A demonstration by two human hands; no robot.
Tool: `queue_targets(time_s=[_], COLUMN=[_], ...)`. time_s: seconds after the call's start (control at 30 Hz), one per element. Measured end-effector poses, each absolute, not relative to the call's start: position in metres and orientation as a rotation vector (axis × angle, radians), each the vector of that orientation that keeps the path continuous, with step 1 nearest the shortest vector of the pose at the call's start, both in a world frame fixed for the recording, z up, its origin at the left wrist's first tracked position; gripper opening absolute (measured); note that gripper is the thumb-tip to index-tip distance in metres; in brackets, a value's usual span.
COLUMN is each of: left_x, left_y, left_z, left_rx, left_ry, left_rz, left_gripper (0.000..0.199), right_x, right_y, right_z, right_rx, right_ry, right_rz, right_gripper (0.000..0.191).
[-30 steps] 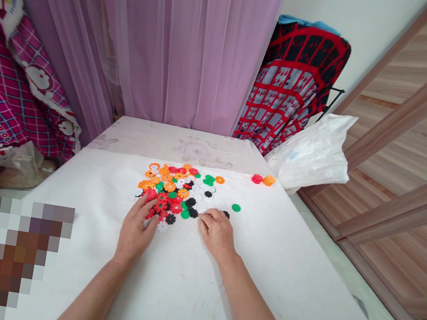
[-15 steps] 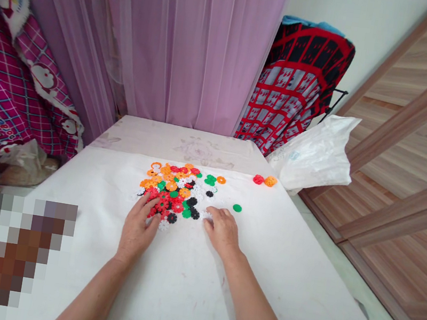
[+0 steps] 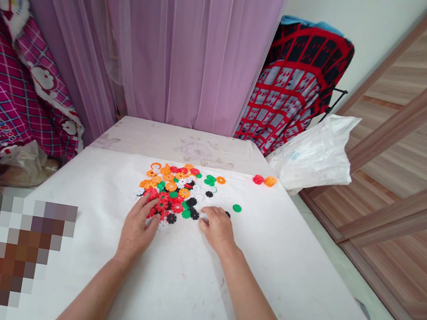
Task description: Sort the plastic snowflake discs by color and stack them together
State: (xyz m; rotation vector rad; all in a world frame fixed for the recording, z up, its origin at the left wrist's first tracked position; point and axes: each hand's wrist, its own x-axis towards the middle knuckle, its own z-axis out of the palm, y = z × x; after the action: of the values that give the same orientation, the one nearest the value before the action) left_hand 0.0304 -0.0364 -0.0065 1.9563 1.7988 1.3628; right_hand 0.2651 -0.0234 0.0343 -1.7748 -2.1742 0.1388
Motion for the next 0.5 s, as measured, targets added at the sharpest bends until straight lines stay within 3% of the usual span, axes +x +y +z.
queue_targets(time_s=[0.33, 0.5], left_x=[0.025, 0.017], left_y=[-0.034, -0.031], left_z=[-0.006, -0.003], left_rx=[1.753, 1.469], left_ry=[1.736, 1.764], left_rz=[1.436, 1.557], left_gripper=[0.037, 0.038], right_x=[0.276, 0.240], right_y=[-0.040, -0.046], right_z=[0.022, 0.034], right_rx=[-1.585, -1.396], right_ry=[-2.131, -2.150], right_rz=[0.025, 0.033], right_gripper=[0.017, 0.011])
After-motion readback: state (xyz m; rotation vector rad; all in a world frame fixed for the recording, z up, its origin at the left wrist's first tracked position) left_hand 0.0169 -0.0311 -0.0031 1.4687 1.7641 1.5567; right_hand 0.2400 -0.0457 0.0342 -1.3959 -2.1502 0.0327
